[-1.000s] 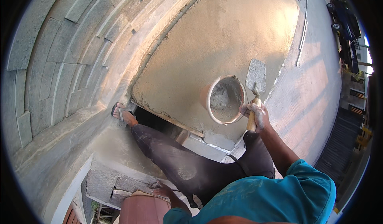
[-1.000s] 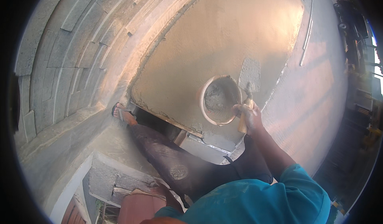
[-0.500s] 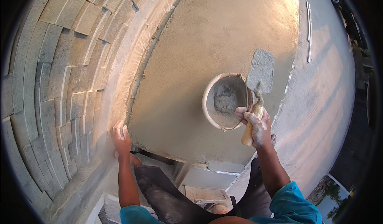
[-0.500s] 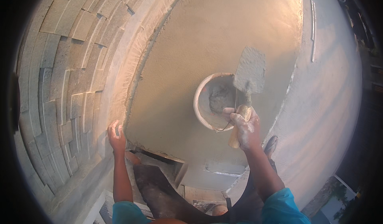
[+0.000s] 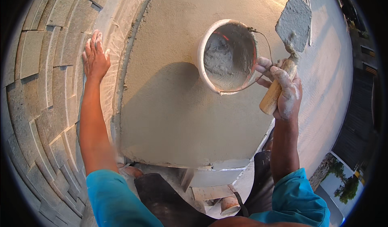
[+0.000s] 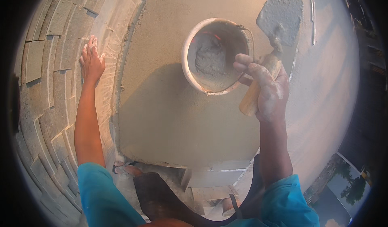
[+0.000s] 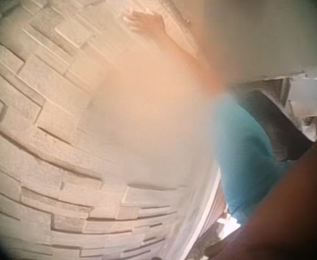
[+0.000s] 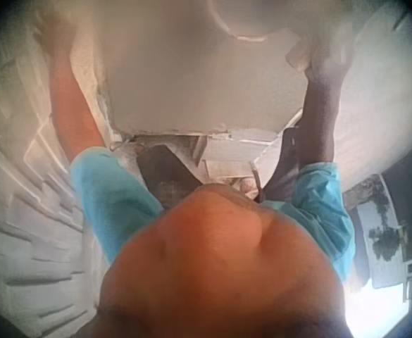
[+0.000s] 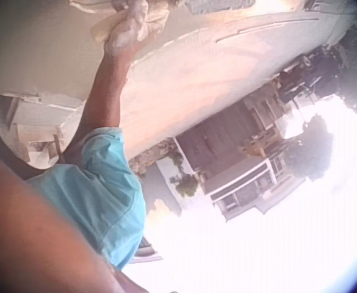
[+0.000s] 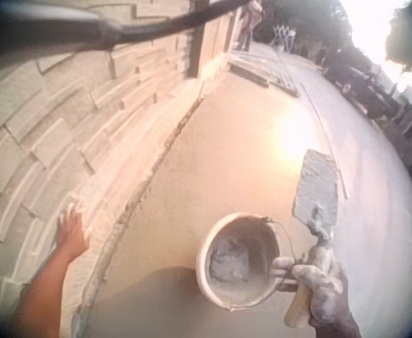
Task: The person scoops cement from a bucket with a trowel and applies it to a wall around a rectangular opening. The person repeatedly smooths the surface and refills the bucket from a larger container nearby.
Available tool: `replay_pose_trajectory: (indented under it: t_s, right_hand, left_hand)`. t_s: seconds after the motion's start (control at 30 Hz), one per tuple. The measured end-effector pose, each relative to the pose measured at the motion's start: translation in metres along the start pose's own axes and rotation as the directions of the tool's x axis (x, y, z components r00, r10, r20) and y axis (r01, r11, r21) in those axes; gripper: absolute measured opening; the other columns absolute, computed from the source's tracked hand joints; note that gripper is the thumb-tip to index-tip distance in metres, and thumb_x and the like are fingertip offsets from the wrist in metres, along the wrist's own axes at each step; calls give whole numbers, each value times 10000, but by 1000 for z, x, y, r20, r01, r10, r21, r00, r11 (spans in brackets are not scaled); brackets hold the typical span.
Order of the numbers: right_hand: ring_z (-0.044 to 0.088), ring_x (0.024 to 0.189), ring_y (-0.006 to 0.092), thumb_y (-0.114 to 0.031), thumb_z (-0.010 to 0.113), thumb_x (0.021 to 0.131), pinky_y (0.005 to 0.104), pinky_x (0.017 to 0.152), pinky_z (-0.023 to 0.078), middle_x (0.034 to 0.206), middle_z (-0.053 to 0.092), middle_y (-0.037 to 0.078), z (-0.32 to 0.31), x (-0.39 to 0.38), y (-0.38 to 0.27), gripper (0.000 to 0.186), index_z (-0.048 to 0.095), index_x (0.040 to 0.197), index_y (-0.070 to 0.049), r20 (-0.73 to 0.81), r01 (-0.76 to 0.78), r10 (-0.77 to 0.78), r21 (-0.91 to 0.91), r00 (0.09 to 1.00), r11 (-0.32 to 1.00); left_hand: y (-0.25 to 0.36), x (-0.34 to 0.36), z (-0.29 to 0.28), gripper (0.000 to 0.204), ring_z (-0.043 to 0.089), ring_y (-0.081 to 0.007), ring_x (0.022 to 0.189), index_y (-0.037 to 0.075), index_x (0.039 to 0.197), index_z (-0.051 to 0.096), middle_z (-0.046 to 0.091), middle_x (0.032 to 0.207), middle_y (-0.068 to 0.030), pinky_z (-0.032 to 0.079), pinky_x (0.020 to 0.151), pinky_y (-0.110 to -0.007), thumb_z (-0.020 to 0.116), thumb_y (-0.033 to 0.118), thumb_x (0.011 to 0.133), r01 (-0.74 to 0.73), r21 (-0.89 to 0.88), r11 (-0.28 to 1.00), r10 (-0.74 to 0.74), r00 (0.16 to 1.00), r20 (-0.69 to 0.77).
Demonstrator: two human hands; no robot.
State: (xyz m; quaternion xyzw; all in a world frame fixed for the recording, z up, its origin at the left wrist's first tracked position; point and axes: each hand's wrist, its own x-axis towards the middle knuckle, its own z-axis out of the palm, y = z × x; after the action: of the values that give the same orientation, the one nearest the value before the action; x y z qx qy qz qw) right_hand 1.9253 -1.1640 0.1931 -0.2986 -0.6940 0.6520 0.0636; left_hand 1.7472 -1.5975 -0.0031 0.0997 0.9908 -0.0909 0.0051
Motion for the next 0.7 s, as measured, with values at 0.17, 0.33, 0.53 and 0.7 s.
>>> replay_pose_trajectory:
  t_s: [0.17,0.33,0.53,0.7]
  right_hand:
    - [710,991,272,-107,520,923,356,734,615,1085,674,265,31,31,-6,275,487,1149,46,8,46,-46,-116,999,992]
    - [711,988,269,-123,532,941,350,735,619,1090,677,267,48,52,10,293,481,1172,50,64,71,-62,-144,996,987]
    - [706,1009,263,-146,547,946,367,766,617,1110,683,237,44,66,28,306,515,1182,47,115,103,-86,-146,990,984]
    - [704,977,256,-151,569,931,367,744,610,1103,682,207,15,74,48,283,539,1137,40,36,-10,14,-108,999,994]
  left_hand:
    - [8,7,-4,737,292,-340,1409,93,1483,298,236,1577,-61,299,1108,-508,672,197,856,-31,-26,999,29,997,-66]
    - [0,3,2,745,308,-339,1393,98,1478,304,247,1565,-37,307,1102,-497,683,215,848,-26,31,999,28,997,-77]
    - [-5,8,11,692,297,-306,1395,135,1486,317,234,1572,19,299,1100,-502,650,250,889,-11,57,998,19,989,-143]
    - [-5,7,11,709,278,-303,1410,174,1515,277,224,1579,24,274,1117,-514,632,267,909,5,51,999,2,991,-134]
